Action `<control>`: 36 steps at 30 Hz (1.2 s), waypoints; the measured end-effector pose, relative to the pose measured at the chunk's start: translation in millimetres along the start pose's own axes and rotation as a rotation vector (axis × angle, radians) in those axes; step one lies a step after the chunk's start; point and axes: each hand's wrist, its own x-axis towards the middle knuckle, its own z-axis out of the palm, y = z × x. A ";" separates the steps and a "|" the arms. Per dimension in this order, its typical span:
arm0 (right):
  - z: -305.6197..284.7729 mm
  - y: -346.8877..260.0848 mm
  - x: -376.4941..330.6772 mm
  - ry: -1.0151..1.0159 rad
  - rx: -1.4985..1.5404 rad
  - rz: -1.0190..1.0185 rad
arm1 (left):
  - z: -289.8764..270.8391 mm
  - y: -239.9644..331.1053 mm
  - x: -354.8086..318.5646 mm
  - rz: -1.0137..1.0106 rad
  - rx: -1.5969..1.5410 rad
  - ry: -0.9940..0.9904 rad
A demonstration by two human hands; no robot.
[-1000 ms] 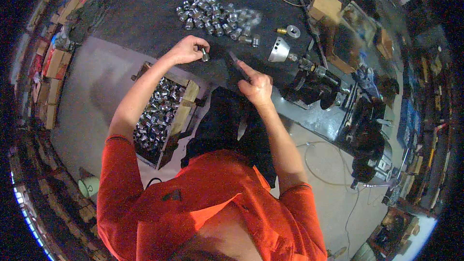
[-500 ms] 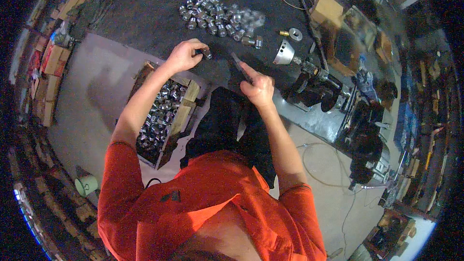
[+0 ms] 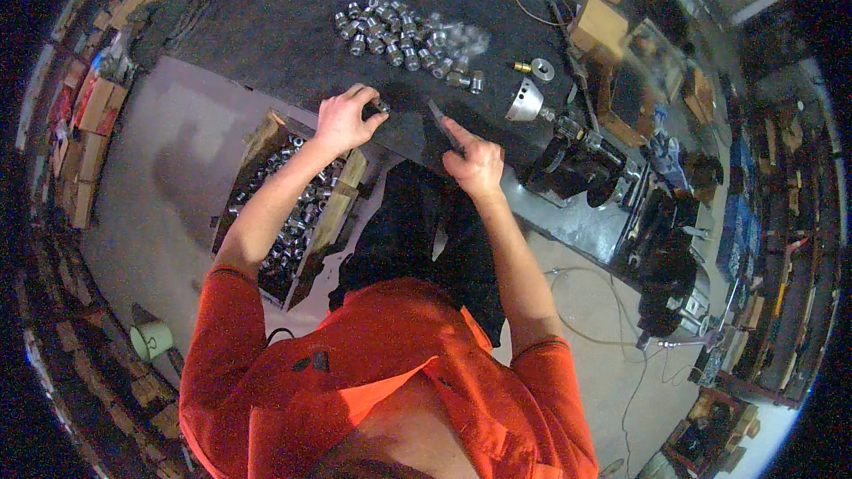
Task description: The person is deburring small cylindrical metal parts using a file. They pick up each part from a pile on the table, hold it with their left hand, and file the edges with their right hand. After filing, they place the part into a cardboard box.
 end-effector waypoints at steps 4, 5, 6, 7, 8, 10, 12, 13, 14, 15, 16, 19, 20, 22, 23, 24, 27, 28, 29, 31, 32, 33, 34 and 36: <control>0.2 -2.4 2.0 -0.097 -0.088 -0.061 | 4.4 -5.9 1.4 0.039 -0.070 0.028; 1.2 -2.8 2.7 -0.098 -0.117 -0.124 | 4.3 -6.2 1.4 0.022 -0.077 0.014; 3.9 -1.0 4.2 -0.138 -0.194 -0.113 | 3.5 -6.6 1.4 0.006 -0.083 0.000; 3.4 -0.1 5.9 -0.167 -0.228 -0.094 | 3.0 -6.4 1.8 -0.011 -0.090 -0.014; 2.7 -0.5 7.6 -0.200 -0.260 -0.077 | 3.6 -4.7 -0.2 -0.025 -0.068 0.032; 0.5 -3.6 9.8 -0.238 -0.277 -0.044 | 5.3 -0.7 -5.7 -0.055 -0.026 0.125; -4.6 -12.1 14.3 -0.253 -0.253 -0.017 | 14.0 -5.1 -9.3 -0.080 -0.008 0.147; -6.4 -15.3 16.9 -0.260 -0.181 0.019 | 17.5 -6.9 -10.6 -0.092 0.000 0.158; -7.3 -17.9 19.0 -0.266 -0.107 0.058 | 18.6 -6.1 -12.2 -0.072 0.019 0.178; -8.4 -21.8 21.2 -0.271 -0.033 0.098 | 19.1 -4.3 -13.9 -0.052 0.038 0.197; -8.9 -27.5 23.3 -0.262 -0.006 0.080 | 20.2 -4.0 -14.7 -0.032 0.056 0.217; 2.8 -45.8 25.3 -0.192 0.063 -0.018 | 25.4 -9.9 -15.1 -0.051 -0.024 0.237; 11.4 -48.0 24.2 -0.141 0.073 -0.079 | 26.7 -9.9 -15.0 -0.049 -0.034 0.257; 23.8 -52.1 24.0 -0.121 -0.007 -0.076 | 28.8 -7.7 -15.1 -0.044 -0.056 0.298; 29.5 -53.8 23.6 -0.135 -0.058 -0.069 | 29.1 -8.1 -15.1 -0.044 -0.071 0.308; 34.6 -55.2 22.5 -0.149 -0.110 -0.061 | 29.1 -8.5 -14.7 -0.044 -0.087 0.317; 36.0 -60.8 17.3 -0.179 -0.243 -0.089 | 34.9 -14.9 -13.4 0.004 -0.120 0.380; 36.5 -60.3 15.2 -0.151 -0.248 -0.133 | 37.6 -17.5 -12.7 0.028 -0.129 0.407; 37.0 -59.5 14.3 -0.122 -0.253 -0.175 | 39.6 -18.5 -11.7 0.043 -0.128 0.436; 39.2 -57.7 16.4 -0.105 -0.254 -0.218 | 42.6 -19.5 -9.7 0.072 -0.127 0.494; 39.9 -57.4 17.9 -0.096 -0.254 -0.237 | 42.8 -19.8 -9.1 0.075 -0.131 0.486; 42.0 -58.2 21.7 -0.128 -0.286 -0.210 | 42.1 -20.0 -8.4 0.077 -0.135 0.477; 45.6 -60.4 27.3 -0.160 -0.318 -0.184 | 42.3 -20.0 -8.2 0.078 -0.140 0.468; 50.9 -63.1 30.8 -0.150 -0.310 -0.195 | 42.9 -21.4 -8.2 0.083 -0.152 0.481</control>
